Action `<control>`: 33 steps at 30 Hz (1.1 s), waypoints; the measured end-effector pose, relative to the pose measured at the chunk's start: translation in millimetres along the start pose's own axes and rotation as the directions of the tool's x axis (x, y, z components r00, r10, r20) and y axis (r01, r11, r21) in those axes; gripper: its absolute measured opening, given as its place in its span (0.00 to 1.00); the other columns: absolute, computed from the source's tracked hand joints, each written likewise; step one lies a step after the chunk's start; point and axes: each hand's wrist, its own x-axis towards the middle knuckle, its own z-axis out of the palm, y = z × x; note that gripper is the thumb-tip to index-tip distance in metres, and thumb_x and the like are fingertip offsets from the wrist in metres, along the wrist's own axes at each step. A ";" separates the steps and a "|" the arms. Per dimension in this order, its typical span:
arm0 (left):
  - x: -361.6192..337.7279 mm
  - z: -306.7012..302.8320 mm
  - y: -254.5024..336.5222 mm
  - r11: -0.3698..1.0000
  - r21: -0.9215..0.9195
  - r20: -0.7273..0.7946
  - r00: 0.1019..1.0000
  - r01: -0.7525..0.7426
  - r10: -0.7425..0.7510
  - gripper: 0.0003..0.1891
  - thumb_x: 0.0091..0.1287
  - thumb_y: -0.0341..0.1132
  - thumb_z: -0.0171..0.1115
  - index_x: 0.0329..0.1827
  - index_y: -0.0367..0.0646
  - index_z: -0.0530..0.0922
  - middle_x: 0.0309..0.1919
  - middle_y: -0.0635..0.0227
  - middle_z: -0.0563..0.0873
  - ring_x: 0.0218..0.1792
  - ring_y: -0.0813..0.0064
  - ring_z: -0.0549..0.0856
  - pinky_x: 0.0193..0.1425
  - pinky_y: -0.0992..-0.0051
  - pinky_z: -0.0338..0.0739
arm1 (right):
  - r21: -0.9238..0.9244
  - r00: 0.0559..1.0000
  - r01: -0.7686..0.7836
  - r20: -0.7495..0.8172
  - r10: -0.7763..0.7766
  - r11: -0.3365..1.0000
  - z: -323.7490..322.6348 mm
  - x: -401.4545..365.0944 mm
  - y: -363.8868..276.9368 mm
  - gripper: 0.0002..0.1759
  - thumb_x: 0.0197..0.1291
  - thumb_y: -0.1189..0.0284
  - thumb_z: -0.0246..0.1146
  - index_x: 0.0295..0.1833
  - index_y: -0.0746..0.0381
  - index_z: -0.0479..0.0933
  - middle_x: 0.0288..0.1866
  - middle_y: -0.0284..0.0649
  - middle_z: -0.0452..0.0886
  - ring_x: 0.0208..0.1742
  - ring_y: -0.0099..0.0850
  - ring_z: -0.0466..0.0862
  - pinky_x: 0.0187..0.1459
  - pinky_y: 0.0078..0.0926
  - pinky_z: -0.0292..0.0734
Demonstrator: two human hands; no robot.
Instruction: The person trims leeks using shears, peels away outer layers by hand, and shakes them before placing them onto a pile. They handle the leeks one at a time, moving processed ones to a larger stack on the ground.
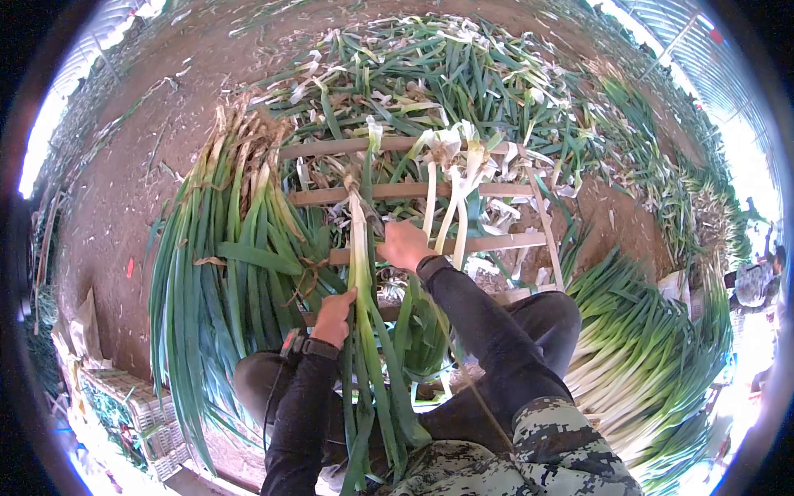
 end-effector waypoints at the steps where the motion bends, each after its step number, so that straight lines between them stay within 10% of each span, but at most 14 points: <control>1: -5.4 0.0 -6.1 0.995 -0.008 0.008 0.995 -0.103 0.104 0.19 0.67 0.38 0.71 0.47 0.26 0.78 0.38 0.58 0.83 0.37 0.67 0.81 0.39 0.62 0.75 | 0.015 1.000 0.017 -0.015 -0.017 1.000 0.1 -0.6 1.1 0.19 0.53 0.61 0.65 0.39 0.69 0.82 0.38 0.58 0.86 0.45 0.56 0.87 0.49 0.51 0.81; 5: -3.6 4.1 13.2 0.977 -0.005 -0.059 0.975 0.215 -0.215 0.21 0.69 0.40 0.69 0.50 0.26 0.79 0.41 0.56 0.85 0.38 0.65 0.83 0.40 0.60 0.77 | 0.043 1.000 -0.016 0.021 0.015 0.999 2.6 6.8 6.4 0.21 0.53 0.60 0.66 0.41 0.70 0.81 0.41 0.59 0.85 0.47 0.57 0.85 0.50 0.51 0.79; 33: 1.1 5.2 -1.4 0.969 -0.192 0.001 0.987 0.155 -0.158 0.14 0.73 0.34 0.58 0.45 0.27 0.81 0.38 0.54 0.87 0.35 0.61 0.88 0.40 0.56 0.83 | 0.124 0.945 0.026 0.320 -0.064 0.992 -39.5 -186.4 2.2 0.20 0.53 0.59 0.68 0.31 0.67 0.78 0.29 0.56 0.82 0.36 0.57 0.84 0.41 0.51 0.77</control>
